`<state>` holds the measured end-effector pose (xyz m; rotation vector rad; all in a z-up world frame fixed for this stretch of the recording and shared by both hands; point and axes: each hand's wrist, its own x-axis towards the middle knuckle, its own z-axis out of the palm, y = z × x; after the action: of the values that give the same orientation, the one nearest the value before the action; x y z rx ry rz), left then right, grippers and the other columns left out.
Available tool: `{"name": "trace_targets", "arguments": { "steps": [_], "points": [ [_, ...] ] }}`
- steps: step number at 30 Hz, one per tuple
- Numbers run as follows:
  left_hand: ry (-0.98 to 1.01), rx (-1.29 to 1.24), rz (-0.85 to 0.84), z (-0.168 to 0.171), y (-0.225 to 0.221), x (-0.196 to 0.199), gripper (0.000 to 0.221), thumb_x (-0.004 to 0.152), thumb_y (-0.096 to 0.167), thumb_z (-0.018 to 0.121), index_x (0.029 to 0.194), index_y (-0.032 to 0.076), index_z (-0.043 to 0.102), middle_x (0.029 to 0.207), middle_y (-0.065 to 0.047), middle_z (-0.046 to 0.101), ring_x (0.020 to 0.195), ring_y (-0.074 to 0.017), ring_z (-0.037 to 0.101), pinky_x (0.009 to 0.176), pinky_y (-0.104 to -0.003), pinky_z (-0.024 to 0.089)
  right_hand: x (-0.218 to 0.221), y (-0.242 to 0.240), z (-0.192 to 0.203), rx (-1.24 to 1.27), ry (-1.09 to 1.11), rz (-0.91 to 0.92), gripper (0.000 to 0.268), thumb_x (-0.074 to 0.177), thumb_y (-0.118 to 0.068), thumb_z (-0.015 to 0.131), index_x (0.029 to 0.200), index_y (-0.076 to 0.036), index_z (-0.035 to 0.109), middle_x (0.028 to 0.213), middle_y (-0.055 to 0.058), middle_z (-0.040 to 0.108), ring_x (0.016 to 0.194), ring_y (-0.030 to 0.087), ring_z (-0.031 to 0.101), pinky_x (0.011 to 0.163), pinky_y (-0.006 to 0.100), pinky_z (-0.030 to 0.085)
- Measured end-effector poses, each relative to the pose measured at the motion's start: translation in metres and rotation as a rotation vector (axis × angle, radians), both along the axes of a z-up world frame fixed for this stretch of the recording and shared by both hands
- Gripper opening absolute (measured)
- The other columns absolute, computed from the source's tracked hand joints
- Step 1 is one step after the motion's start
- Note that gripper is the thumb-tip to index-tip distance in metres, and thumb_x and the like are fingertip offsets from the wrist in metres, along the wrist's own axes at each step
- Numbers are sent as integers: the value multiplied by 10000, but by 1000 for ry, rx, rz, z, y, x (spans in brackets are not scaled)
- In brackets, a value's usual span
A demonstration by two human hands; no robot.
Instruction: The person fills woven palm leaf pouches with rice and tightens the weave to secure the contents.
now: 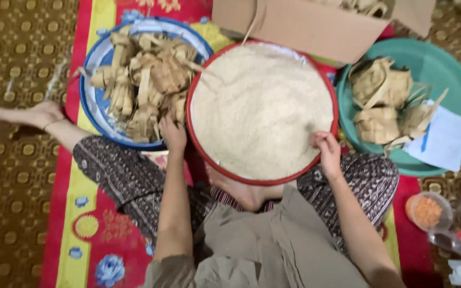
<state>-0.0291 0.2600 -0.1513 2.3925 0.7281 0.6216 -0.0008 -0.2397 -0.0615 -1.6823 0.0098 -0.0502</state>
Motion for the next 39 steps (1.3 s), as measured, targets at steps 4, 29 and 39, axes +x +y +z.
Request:
{"name": "trace_targets", "arguments": {
  "steps": [4, 29, 39],
  "points": [
    [124, -39, -131, 20, 0, -9, 601, 935, 140, 620, 1513, 181, 463, 1477, -189, 479, 1473, -396, 312, 1173, -578, 311, 4, -1, -1, 4, 62, 30, 102, 1046, -166, 644, 1089, -87, 693, 954, 90, 701, 843, 174, 639, 870, 358, 529],
    [-155, -80, -110, 49, -85, -2, 493, 960, 259, 638, 1425, 138, 529, 1528, -167, 413, 1416, -393, 406, 1138, -550, 352, 159, 75, 57, 23, -317, 62, 85, 1072, -35, 675, 1023, -50, 606, 942, 80, 624, 934, 172, 604, 936, 381, 523],
    [19, -134, -73, 103, -104, -3, 461, 973, 205, 557, 1392, 22, 503, 1560, -207, 357, 1453, -391, 325, 1166, -516, 288, 358, 161, 136, -165, -744, 139, 240, 963, 78, 496, 1184, -12, 526, 1083, 101, 610, 909, 195, 566, 798, 299, 490]
  ]
}}
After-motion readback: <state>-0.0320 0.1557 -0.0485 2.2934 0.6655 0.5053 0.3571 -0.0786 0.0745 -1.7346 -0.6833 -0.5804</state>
